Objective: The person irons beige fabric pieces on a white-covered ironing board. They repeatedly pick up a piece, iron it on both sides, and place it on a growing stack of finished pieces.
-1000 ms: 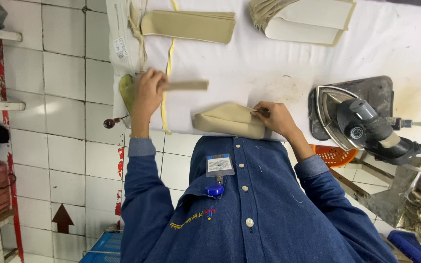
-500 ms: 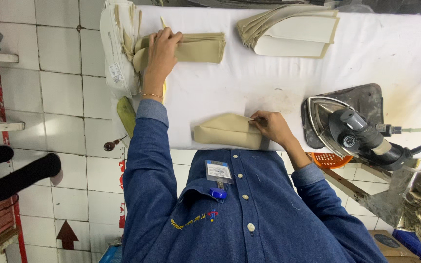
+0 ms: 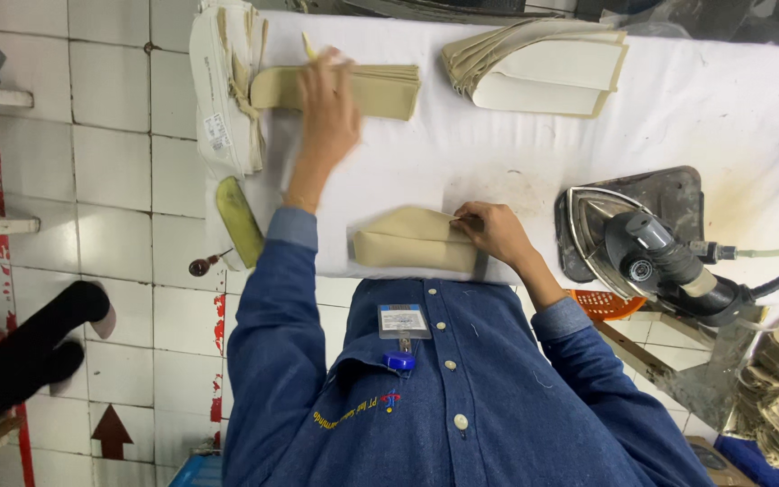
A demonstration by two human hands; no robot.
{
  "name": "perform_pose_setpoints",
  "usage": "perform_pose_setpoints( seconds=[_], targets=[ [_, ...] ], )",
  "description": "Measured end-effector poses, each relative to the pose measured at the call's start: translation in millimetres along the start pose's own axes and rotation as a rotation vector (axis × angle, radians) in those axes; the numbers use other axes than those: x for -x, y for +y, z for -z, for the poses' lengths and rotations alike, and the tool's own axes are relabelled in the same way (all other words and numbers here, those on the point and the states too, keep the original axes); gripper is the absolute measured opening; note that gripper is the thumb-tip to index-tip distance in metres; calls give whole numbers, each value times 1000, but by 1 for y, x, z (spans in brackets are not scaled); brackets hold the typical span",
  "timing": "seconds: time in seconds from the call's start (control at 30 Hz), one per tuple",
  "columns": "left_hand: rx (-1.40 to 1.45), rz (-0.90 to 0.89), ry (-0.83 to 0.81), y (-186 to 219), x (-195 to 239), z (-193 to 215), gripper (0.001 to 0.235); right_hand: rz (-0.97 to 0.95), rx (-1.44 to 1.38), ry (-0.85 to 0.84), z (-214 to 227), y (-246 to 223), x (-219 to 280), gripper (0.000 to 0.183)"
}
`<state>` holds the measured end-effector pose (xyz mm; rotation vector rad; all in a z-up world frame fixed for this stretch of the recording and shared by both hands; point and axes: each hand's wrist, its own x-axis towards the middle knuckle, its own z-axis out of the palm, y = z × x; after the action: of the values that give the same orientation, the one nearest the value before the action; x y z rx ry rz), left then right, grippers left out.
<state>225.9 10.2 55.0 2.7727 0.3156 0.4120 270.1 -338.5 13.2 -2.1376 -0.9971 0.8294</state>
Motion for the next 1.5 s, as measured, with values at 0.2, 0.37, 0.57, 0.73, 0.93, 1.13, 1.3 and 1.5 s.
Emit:
perform_pose_setpoints(
  seconds=[0.2, 0.37, 0.57, 0.73, 0.93, 1.13, 1.3, 1.5],
  targets=[
    [249, -179, -651, 71, 129, -84, 43, 43, 77, 10, -7, -1, -3, 14],
    [266, -75, -693, 89, 170, -48, 42, 9, -22, -45, -4, -1, 13, 15],
    [-62, -86, -245, 108, 173, -63, 39, 13, 89, 50, -36, 24, -2, 14],
    [-44, -310, 163, 129, 206, -96, 35, 40, 244, 162, -42, 35, -17, 9],
    [66, -295, -22, 118, 222, -101, 58, 67, 262, 134, -33, 29, -15, 13],
    [90, -392, -110, 99, 201, -83, 59, 120, 292, 200, -36, 32, -19, 14],
    [-4, -384, -143, 104, 197, -71, 59, 119, 322, 250, -38, 28, -11, 16],
    [-38, -314, -132, 117, 214, -82, 54, 97, 331, 268, -37, 27, -7, 15]
  ],
)
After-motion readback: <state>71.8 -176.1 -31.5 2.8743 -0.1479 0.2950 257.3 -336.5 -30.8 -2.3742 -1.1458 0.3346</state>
